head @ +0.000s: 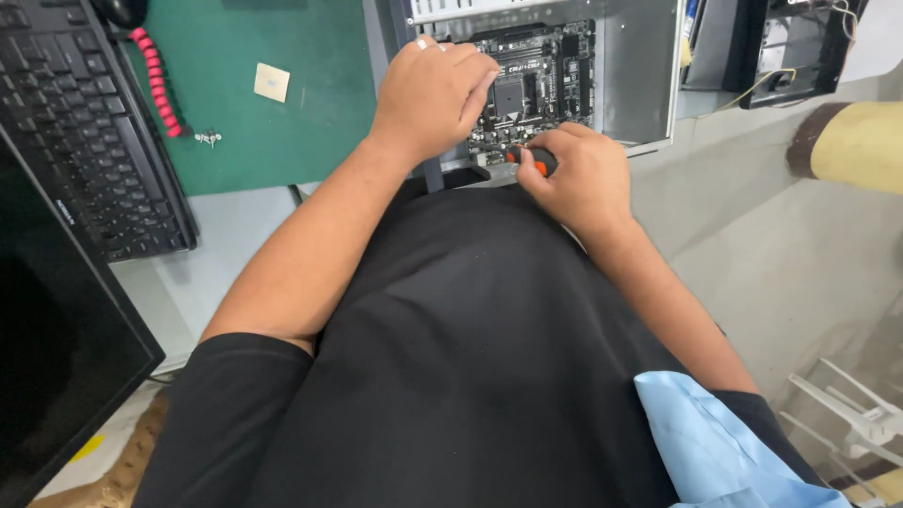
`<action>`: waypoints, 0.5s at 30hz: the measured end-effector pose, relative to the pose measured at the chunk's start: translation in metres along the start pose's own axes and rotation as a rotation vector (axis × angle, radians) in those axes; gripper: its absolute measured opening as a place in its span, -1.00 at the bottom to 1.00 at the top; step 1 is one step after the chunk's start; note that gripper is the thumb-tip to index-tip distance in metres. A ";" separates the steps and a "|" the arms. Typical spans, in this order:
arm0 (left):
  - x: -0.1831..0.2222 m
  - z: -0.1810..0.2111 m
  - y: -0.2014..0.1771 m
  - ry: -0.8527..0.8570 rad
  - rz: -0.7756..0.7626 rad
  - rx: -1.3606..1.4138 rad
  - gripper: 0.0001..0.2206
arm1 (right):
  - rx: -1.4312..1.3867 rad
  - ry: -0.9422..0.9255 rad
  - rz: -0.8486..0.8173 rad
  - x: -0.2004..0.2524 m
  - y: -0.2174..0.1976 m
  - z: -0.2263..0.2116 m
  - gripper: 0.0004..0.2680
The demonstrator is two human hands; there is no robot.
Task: A person is seen installing a motherboard into a computer chassis, using a screwdriver to fasten it, and then fitting the side panel onto the case.
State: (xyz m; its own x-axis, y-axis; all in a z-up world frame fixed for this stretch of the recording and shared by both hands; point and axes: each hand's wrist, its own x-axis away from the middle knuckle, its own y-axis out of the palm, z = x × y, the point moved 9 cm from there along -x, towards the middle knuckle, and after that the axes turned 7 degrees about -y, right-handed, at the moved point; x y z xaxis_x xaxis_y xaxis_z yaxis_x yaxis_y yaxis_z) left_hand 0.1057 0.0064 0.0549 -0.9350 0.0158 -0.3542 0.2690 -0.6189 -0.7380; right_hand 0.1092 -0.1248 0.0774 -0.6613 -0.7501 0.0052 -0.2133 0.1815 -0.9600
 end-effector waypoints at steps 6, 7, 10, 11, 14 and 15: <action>0.001 0.000 -0.001 -0.007 0.003 0.016 -0.80 | 0.036 0.013 -0.025 -0.001 0.002 -0.002 -0.90; 0.001 0.000 -0.001 -0.005 0.005 0.015 -0.80 | 0.038 0.015 -0.048 -0.002 0.003 -0.002 -0.89; 0.000 0.001 -0.003 -0.006 0.007 0.011 -0.78 | 0.070 -0.028 -0.087 -0.002 0.004 -0.003 -0.91; 0.000 0.001 -0.002 -0.007 0.006 0.011 -0.78 | 0.069 -0.028 -0.087 -0.003 0.004 -0.003 -0.91; 0.001 -0.002 0.003 -0.028 -0.018 0.021 -0.79 | 0.096 -0.049 -0.106 -0.006 0.002 -0.006 -0.92; 0.002 -0.003 0.006 -0.032 -0.028 0.018 -0.80 | 0.145 -0.050 -0.156 -0.009 0.005 -0.009 -0.90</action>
State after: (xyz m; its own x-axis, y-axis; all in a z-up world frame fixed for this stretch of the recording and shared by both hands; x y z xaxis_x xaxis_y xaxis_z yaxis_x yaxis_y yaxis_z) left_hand 0.1066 0.0055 0.0482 -0.9492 0.0083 -0.3146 0.2386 -0.6329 -0.7366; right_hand 0.1078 -0.1121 0.0754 -0.5914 -0.7930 0.1462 -0.2020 -0.0298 -0.9789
